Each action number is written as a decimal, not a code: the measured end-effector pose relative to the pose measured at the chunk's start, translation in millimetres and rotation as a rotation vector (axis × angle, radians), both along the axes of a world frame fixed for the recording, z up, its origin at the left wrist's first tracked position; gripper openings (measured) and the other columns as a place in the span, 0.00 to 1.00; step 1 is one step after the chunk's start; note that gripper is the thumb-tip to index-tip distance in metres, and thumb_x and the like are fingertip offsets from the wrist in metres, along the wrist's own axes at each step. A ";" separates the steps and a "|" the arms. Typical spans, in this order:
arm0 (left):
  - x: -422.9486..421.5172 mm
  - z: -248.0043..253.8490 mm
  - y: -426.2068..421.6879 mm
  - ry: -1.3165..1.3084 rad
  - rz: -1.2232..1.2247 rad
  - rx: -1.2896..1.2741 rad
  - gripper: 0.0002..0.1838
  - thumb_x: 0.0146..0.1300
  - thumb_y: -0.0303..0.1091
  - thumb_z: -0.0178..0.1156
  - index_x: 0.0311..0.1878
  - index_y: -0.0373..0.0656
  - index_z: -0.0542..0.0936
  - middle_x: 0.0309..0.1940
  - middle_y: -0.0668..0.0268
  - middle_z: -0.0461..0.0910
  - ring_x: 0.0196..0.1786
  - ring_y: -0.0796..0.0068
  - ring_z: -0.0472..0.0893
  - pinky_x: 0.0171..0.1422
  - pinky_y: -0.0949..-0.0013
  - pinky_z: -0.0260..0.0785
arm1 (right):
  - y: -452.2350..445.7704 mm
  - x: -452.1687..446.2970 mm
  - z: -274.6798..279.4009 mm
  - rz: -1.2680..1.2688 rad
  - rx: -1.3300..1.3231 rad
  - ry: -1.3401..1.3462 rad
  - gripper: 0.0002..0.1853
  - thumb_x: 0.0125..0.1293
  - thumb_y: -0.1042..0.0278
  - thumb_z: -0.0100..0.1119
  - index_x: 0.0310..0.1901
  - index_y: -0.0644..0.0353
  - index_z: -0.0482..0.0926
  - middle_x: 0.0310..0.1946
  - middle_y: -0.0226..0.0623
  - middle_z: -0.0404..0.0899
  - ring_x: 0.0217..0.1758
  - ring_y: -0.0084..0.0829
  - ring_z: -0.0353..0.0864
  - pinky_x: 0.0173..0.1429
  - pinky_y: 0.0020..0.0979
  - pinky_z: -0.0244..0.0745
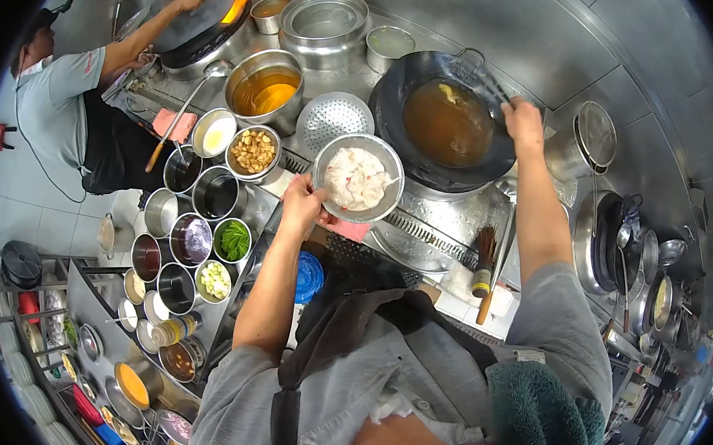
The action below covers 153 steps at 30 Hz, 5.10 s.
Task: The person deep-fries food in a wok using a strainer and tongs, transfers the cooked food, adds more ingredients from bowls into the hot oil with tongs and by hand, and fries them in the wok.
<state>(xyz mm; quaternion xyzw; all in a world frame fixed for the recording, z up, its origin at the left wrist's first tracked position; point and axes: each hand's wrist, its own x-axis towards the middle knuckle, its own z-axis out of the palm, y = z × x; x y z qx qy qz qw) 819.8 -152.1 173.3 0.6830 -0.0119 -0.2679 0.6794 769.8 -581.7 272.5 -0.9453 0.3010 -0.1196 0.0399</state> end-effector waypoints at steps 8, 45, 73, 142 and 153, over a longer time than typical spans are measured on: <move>19.9 1.6 19.0 -0.328 -0.033 0.130 0.03 0.50 0.22 0.57 0.29 0.35 0.75 0.21 0.66 0.74 0.19 0.76 0.74 0.20 0.73 0.66 | 141.0 -114.4 63.0 0.175 0.344 -0.305 0.17 0.59 0.60 0.62 0.44 0.63 0.79 0.36 0.49 0.81 0.40 0.49 0.80 0.47 0.38 0.74; -6.2 5.2 -5.7 -0.063 -0.126 0.018 0.04 0.50 0.23 0.57 0.28 0.37 0.71 0.12 0.65 0.70 0.09 0.76 0.69 0.09 0.70 0.56 | 77.0 -84.9 13.5 0.225 0.061 0.073 0.09 0.57 0.63 0.59 0.35 0.58 0.82 0.34 0.48 0.80 0.42 0.50 0.79 0.47 0.44 0.73; -21.3 12.0 -29.2 -0.176 -0.207 0.154 0.07 0.49 0.23 0.59 0.23 0.36 0.70 0.15 0.62 0.73 0.13 0.74 0.74 0.14 0.69 0.64 | 156.1 -195.2 78.1 0.235 0.265 -0.183 0.13 0.57 0.67 0.64 0.42 0.64 0.82 0.30 0.47 0.82 0.30 0.40 0.82 0.37 0.32 0.74; -6.6 28.4 -22.6 -0.065 -0.133 0.262 0.07 0.50 0.26 0.58 0.24 0.37 0.69 0.16 0.60 0.75 0.17 0.72 0.77 0.18 0.67 0.66 | 155.7 -149.2 65.2 0.456 0.203 -0.033 0.09 0.57 0.70 0.61 0.37 0.65 0.82 0.33 0.48 0.82 0.34 0.47 0.81 0.39 0.38 0.75; -9.5 37.0 -31.5 -0.113 -0.112 0.210 0.09 0.51 0.24 0.60 0.24 0.39 0.68 0.13 0.62 0.72 0.14 0.73 0.73 0.15 0.67 0.60 | 167.3 -147.6 26.3 0.602 0.167 0.059 0.08 0.57 0.68 0.61 0.36 0.60 0.82 0.32 0.47 0.81 0.37 0.48 0.80 0.41 0.41 0.75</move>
